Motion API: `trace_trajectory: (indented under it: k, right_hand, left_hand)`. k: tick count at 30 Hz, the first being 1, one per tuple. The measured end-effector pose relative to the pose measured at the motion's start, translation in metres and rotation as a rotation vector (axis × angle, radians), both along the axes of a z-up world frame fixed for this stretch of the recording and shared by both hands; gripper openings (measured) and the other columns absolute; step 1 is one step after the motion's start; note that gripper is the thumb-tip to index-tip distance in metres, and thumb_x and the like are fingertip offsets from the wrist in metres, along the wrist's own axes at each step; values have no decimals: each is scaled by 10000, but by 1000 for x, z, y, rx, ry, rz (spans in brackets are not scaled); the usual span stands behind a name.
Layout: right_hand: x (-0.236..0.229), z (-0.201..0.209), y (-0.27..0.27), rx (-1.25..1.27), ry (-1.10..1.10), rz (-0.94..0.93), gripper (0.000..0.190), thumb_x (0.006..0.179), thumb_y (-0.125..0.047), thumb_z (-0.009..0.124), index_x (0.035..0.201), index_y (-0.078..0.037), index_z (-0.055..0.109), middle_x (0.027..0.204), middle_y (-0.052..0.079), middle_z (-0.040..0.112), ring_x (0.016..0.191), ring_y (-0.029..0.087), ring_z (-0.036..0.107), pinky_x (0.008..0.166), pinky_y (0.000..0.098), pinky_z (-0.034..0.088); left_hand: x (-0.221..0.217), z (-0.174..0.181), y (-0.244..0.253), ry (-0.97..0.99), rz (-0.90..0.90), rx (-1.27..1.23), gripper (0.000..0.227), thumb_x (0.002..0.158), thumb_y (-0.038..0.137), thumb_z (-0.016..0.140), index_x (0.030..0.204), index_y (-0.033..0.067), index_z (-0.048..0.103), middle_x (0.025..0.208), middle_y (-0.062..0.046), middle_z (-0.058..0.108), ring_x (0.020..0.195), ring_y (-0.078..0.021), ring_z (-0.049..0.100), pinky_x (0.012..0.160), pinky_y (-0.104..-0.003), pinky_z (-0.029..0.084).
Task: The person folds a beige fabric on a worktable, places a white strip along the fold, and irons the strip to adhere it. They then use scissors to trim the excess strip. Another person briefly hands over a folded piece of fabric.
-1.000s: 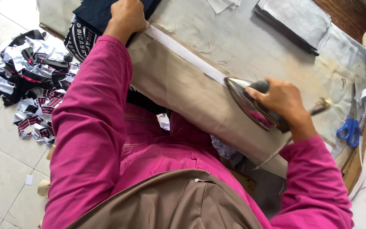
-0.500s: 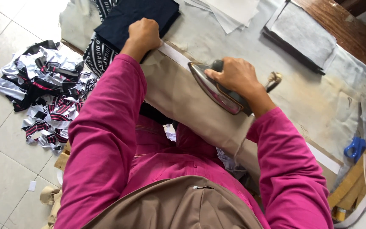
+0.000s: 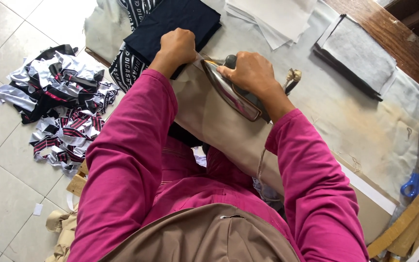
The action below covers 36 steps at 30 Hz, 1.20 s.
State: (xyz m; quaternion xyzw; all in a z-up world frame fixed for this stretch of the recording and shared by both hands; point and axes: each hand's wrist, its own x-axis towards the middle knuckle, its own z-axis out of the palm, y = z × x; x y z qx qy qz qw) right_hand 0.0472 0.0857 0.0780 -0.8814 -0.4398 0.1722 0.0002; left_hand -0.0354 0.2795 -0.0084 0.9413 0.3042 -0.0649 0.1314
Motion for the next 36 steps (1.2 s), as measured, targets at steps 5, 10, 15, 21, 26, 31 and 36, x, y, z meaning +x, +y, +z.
trace_trajectory:
  k: [5, 10, 15, 21, 26, 31, 36]
  right_hand:
    - [-8, 5, 15, -12, 14, -27, 618, 860, -626, 574, 936, -12, 591, 906, 181, 642, 835, 380, 599, 669, 488, 470]
    - [-12, 7, 20, -27, 33, -53, 604, 864, -609, 569, 954, -12, 598, 945, 180, 639, 878, 384, 596, 706, 494, 476]
    - [-20, 22, 19, -54, 52, -66, 568, 879, -586, 579, 931, -21, 601, 903, 168, 644, 830, 351, 604, 659, 479, 486]
    - [-17, 18, 18, -45, 26, 9, 575, 864, -576, 591, 964, -10, 588, 913, 186, 647, 846, 374, 610, 642, 488, 487]
    - [-21, 23, 18, -29, 25, 33, 560, 870, -557, 596, 950, -3, 596, 872, 178, 655, 809, 365, 622, 632, 471, 484]
    - [-18, 20, 20, -39, 37, 85, 534, 849, -555, 615, 908, -24, 619, 845, 149, 657, 743, 322, 618, 583, 424, 467]
    - [-18, 14, 18, -10, 4, 120, 506, 843, -536, 608, 881, -32, 625, 831, 144, 657, 739, 335, 615, 585, 439, 466]
  left_hand:
    - [-15, 31, 5, -6, 9, -77, 252, 683, 276, 685, 919, 197, 724, 917, -93, 676, 835, -339, 639, 626, -438, 509]
    - [-32, 37, 28, -113, -2, 0, 241, 650, 182, 645, 875, 191, 731, 865, -112, 644, 796, -362, 623, 580, -463, 511]
    - [-55, 46, 15, -523, 7, 501, 405, 618, 96, 679, 1012, 156, 614, 939, -61, 580, 877, -319, 510, 647, -450, 410]
    - [-90, 61, -61, -938, -98, 530, 283, 708, -31, 479, 960, 78, 545, 978, -125, 469, 922, -275, 438, 763, -382, 393]
    - [-89, 25, -61, -710, -282, 535, 378, 753, 59, 536, 1104, 166, 626, 1161, -59, 531, 994, -237, 490, 743, -374, 375]
    - [-85, -12, -40, -617, -128, 516, 445, 741, 79, 565, 1163, 203, 626, 1232, -108, 523, 1062, -280, 469, 788, -415, 388]
    - [-87, -31, -33, -533, -35, 520, 472, 747, 141, 556, 1211, 212, 604, 1226, -82, 530, 995, -267, 493, 729, -415, 413]
